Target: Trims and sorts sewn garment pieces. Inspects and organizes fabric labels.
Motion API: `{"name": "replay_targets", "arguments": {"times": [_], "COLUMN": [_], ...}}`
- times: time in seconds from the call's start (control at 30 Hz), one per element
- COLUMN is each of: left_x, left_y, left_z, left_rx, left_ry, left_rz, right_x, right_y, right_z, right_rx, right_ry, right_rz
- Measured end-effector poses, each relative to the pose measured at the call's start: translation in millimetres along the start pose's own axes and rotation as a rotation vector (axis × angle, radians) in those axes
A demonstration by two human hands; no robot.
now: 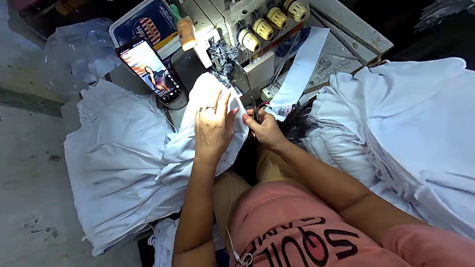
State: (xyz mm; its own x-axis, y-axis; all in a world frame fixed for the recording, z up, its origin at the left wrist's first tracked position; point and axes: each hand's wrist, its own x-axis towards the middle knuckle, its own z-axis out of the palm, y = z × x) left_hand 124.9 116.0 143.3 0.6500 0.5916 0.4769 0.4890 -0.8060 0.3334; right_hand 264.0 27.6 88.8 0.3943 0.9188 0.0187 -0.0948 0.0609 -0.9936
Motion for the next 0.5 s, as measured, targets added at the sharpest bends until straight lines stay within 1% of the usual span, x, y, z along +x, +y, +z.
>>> {"name": "replay_targets", "arguments": {"times": [0.07,0.17,0.3,0.4,0.47,0.5], "left_x": [5,7,3,-5,-13,-19], "left_y": [-9,-16,-15,-8,6,15], "left_z": [13,23,20,15,15,18], "left_rx": [0.052,0.094,0.093,0.025,-0.050,-0.098], "left_ry": [-0.016,0.017,-0.052,-0.063,-0.003,0.044], "left_rz": [-0.003,0.010,-0.023,-0.032,-0.020,-0.004], "right_x": [0,3,9,-1,-8,-10], "right_y": [-2,1,14,14,16,18], "right_z": [-1,0,4,-8,-26,-36], "right_rx": [-0.007,0.008,0.059,-0.007,-0.111,-0.150], "right_ry": [0.012,0.048,0.087,0.102,0.201,0.282], "right_rz": [0.005,-0.006,-0.053,-0.101,-0.170,-0.190]}}
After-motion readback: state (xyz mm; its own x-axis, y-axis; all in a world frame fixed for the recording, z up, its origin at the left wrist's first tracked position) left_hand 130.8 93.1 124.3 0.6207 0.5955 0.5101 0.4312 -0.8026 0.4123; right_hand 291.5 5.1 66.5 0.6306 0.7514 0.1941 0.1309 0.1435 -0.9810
